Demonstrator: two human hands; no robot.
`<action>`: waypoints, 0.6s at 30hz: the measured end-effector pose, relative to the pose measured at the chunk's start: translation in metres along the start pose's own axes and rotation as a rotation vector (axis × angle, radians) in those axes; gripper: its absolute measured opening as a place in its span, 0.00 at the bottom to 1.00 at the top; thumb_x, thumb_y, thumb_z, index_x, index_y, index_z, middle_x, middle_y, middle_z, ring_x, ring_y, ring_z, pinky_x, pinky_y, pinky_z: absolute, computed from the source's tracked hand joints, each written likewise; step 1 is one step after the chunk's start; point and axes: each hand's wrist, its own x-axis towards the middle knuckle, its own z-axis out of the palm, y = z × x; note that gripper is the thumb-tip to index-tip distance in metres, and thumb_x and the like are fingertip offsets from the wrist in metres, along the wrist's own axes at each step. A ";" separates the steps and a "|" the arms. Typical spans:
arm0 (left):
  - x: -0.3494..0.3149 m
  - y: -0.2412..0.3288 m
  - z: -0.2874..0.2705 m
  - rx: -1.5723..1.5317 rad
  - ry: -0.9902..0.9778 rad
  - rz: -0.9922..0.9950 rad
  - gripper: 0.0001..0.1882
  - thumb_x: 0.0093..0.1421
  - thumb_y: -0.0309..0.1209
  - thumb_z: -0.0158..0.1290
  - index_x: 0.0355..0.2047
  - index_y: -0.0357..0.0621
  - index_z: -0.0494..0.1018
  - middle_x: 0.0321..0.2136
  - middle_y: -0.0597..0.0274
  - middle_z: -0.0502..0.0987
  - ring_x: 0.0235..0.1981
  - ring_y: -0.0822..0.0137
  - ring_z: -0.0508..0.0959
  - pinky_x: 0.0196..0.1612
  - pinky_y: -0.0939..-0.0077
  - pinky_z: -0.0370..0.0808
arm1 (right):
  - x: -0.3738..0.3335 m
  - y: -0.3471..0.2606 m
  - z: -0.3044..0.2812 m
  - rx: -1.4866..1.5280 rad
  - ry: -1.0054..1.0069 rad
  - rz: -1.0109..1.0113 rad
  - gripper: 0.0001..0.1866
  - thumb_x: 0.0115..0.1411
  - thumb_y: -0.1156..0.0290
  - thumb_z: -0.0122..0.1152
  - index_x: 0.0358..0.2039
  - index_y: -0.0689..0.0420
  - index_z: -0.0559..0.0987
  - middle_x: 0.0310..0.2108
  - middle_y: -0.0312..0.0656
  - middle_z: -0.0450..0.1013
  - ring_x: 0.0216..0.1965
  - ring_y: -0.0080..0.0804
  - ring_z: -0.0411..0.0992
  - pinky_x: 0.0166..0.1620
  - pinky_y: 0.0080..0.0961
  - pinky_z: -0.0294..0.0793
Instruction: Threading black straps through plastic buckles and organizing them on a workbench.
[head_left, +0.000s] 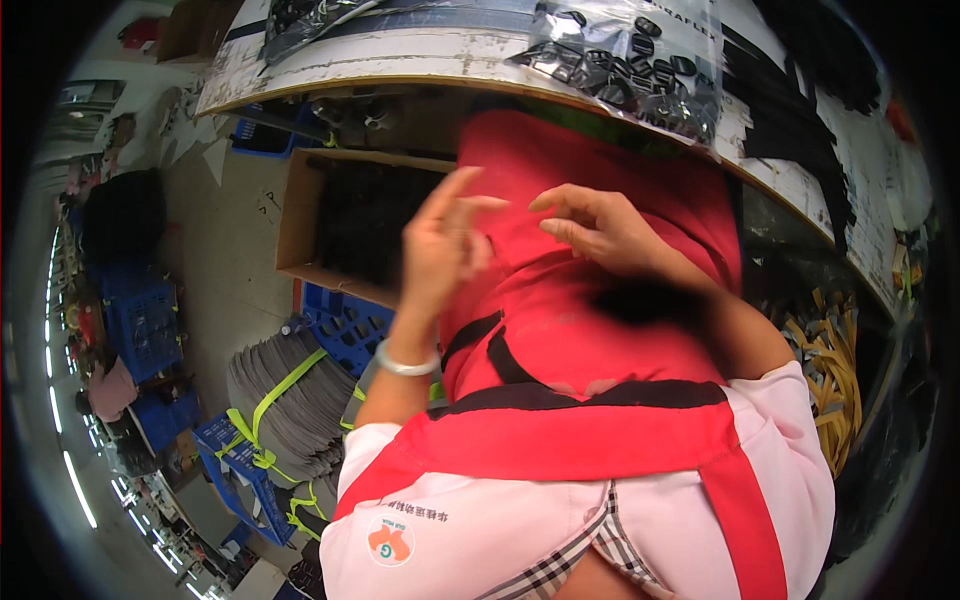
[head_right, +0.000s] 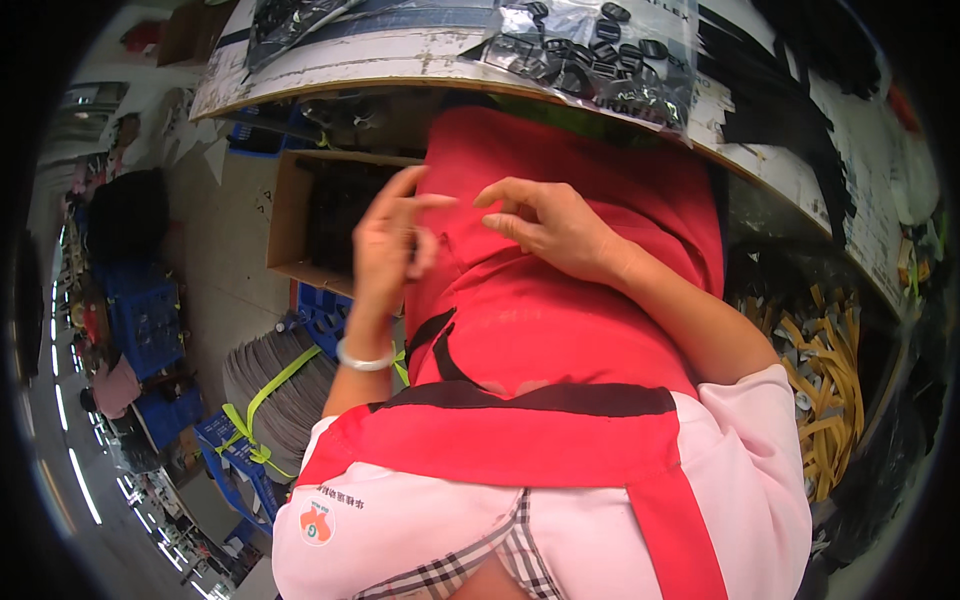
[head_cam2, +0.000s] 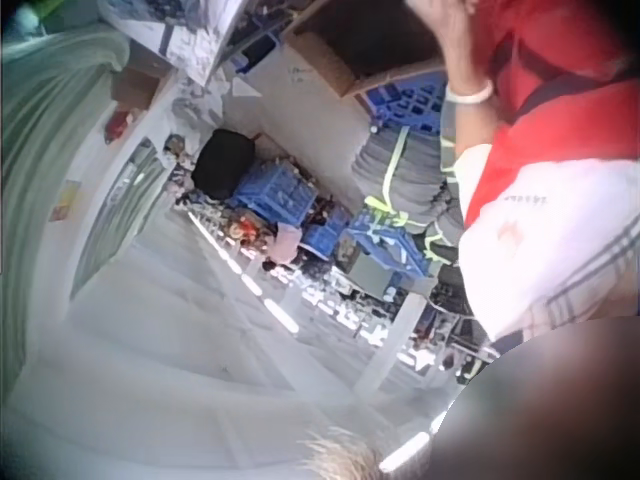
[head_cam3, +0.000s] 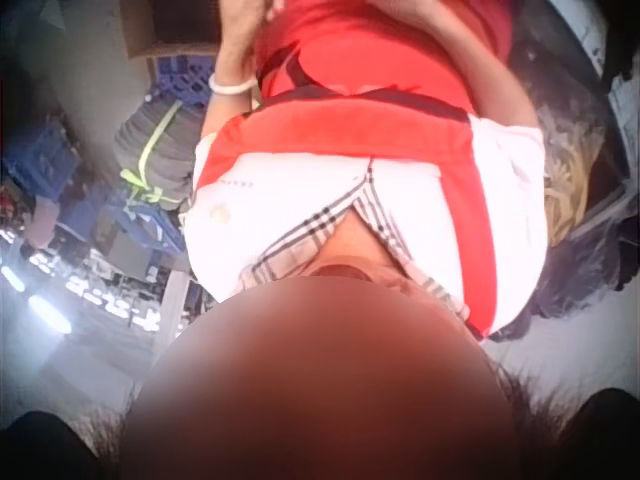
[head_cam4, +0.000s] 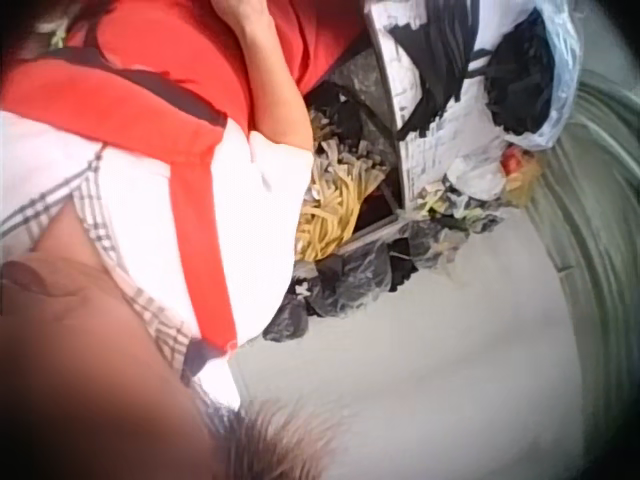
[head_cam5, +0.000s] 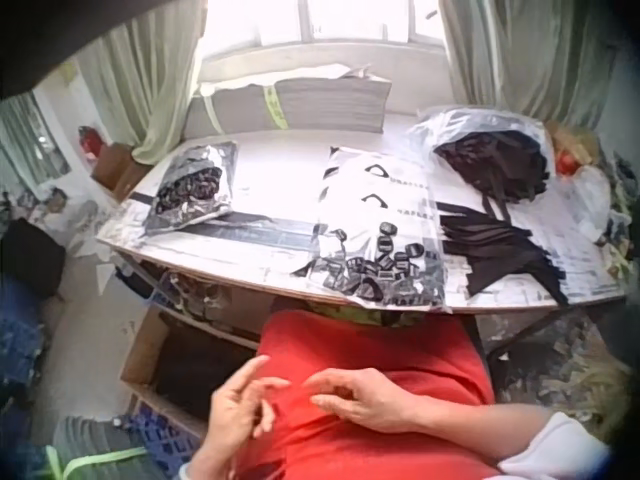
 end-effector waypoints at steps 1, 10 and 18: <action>0.004 -0.014 0.024 0.023 -0.067 -0.054 0.27 0.67 0.41 0.49 0.63 0.44 0.60 0.31 0.63 0.79 0.13 0.82 0.69 0.13 0.90 0.59 | 0.001 0.001 0.002 -0.155 0.002 -0.040 0.10 0.63 0.72 0.57 0.43 0.62 0.75 0.22 0.34 0.71 0.22 0.17 0.67 0.28 0.19 0.69; 0.040 -0.029 0.044 -0.301 -0.187 -0.305 0.30 0.69 0.50 0.40 0.56 0.34 0.63 0.42 0.47 0.76 0.15 0.72 0.75 0.12 0.87 0.66 | -0.007 0.008 -0.018 0.250 0.027 0.119 0.10 0.64 0.67 0.57 0.36 0.62 0.78 0.24 0.35 0.73 0.21 0.17 0.70 0.24 0.15 0.69; 0.038 -0.034 0.057 0.152 -0.340 -0.287 0.11 0.64 0.32 0.52 0.38 0.35 0.76 0.23 0.64 0.78 0.15 0.80 0.71 0.15 0.88 0.62 | -0.015 0.029 -0.036 -0.046 0.160 0.008 0.11 0.62 0.66 0.58 0.35 0.62 0.80 0.24 0.42 0.75 0.23 0.27 0.72 0.29 0.24 0.72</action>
